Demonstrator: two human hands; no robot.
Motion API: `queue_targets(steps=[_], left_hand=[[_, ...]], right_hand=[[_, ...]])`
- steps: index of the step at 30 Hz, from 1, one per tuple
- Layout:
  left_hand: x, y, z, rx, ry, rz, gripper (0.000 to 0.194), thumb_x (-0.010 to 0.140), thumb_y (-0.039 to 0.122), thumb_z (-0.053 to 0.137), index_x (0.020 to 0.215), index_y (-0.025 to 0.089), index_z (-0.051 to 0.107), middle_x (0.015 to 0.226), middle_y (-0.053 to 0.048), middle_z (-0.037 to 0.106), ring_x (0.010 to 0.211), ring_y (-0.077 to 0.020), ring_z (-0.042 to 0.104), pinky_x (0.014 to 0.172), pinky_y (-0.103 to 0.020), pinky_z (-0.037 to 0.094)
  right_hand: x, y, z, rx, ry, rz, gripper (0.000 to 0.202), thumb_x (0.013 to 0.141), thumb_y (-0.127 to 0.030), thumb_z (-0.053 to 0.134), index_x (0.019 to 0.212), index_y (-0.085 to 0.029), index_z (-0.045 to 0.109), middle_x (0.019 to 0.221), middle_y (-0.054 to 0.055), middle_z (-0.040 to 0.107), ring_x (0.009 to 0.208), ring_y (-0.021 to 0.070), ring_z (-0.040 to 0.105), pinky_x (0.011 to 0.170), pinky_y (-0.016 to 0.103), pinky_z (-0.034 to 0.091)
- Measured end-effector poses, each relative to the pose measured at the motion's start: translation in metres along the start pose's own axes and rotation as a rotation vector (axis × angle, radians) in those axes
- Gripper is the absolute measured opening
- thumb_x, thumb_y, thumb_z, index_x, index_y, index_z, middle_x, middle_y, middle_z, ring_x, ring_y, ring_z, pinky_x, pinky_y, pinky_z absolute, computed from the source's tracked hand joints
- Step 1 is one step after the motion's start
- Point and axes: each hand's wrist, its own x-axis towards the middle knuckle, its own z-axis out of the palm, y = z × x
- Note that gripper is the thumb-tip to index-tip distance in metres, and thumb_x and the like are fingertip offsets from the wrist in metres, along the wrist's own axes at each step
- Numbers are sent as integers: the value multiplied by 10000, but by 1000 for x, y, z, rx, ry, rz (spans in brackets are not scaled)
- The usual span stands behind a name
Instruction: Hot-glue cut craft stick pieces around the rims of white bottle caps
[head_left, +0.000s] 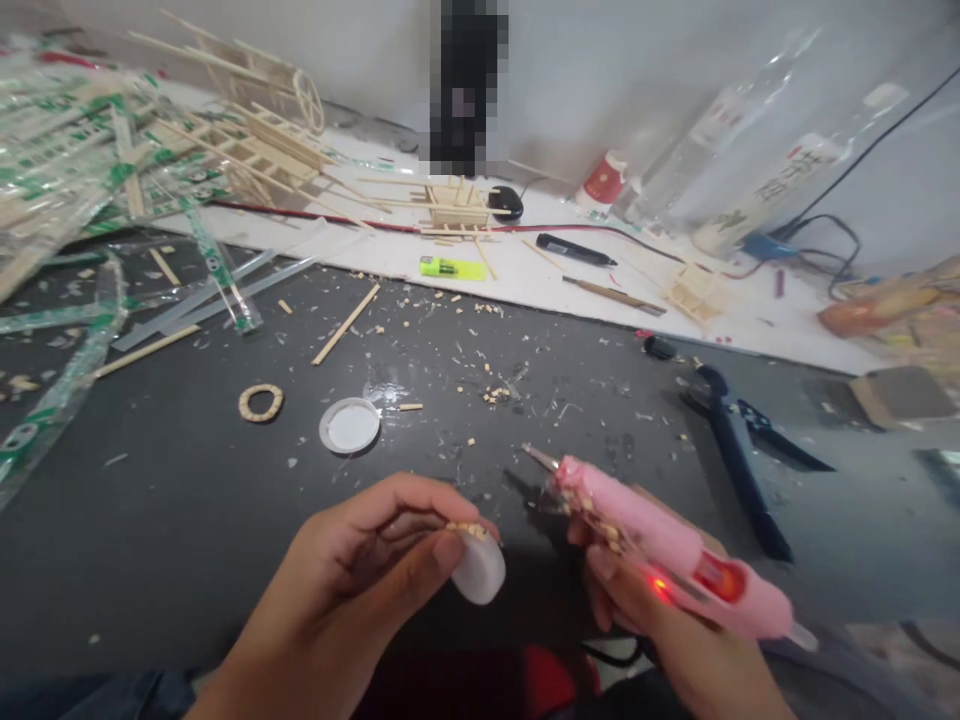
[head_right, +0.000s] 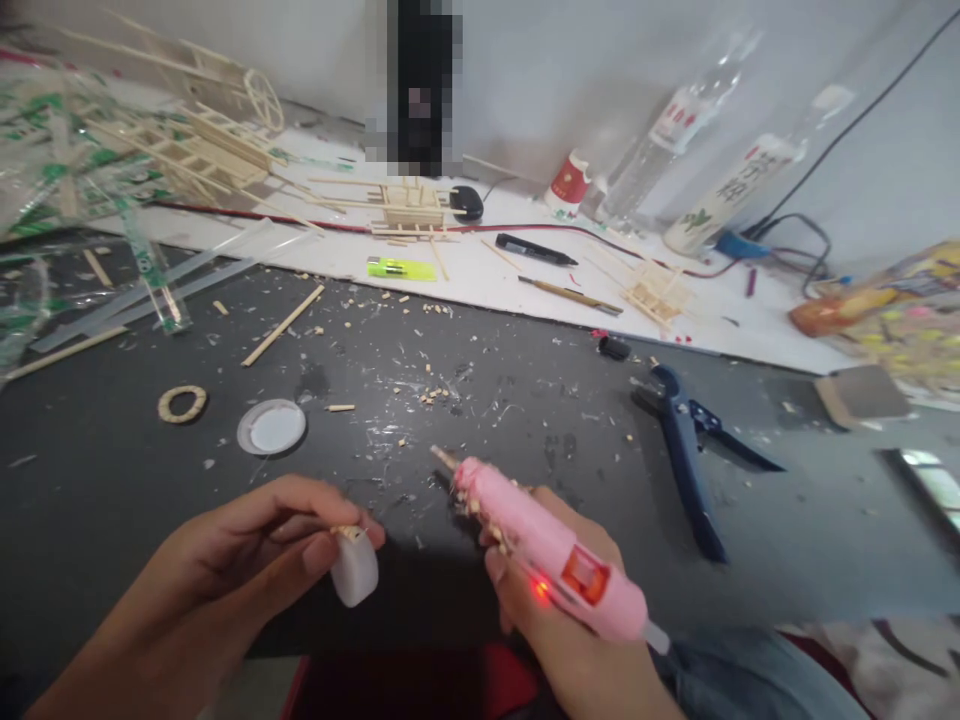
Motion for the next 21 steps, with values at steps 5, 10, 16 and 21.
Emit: queue_targets(steps=[5, 10, 16, 21], left_hand=[[-2, 5, -4, -37, 39, -8, 113, 883, 399, 839, 901, 291, 809, 847, 1, 830, 741, -144, 746, 697, -187, 585], [-8, 10, 0, -59, 109, 42, 106, 844, 371, 871, 910, 303, 822, 807, 29, 802, 631, -110, 706, 625, -167, 562], [-12, 15, 1, -8, 125, 86, 46, 869, 336, 840, 901, 302, 837, 756, 35, 790, 629, -105, 716, 656, -165, 549], [-17, 17, 0, -12, 125, 101, 56, 850, 329, 858, 899, 303, 848, 760, 33, 795, 625, -105, 715, 643, -162, 548]], right_hand=[[22, -19, -17, -724, 189, -237, 101, 922, -307, 661, 914, -252, 577, 741, -6, 604, 605, 183, 544, 569, 306, 415], [41, -22, -44, -958, -28, -292, 282, 910, -179, 543, 1189, -211, 566, 1142, 123, 626, 991, 274, 652, 882, 427, 530], [43, -54, -71, -1003, -144, -254, 287, 978, -358, 589, 1234, -237, 635, 1298, 120, 661, 1168, 300, 645, 973, 459, 507], [67, -102, -50, -1048, -26, -405, 186, 1024, -299, 535, 928, -231, 680, 865, 43, 720, 766, 216, 634, 692, 347, 433]])
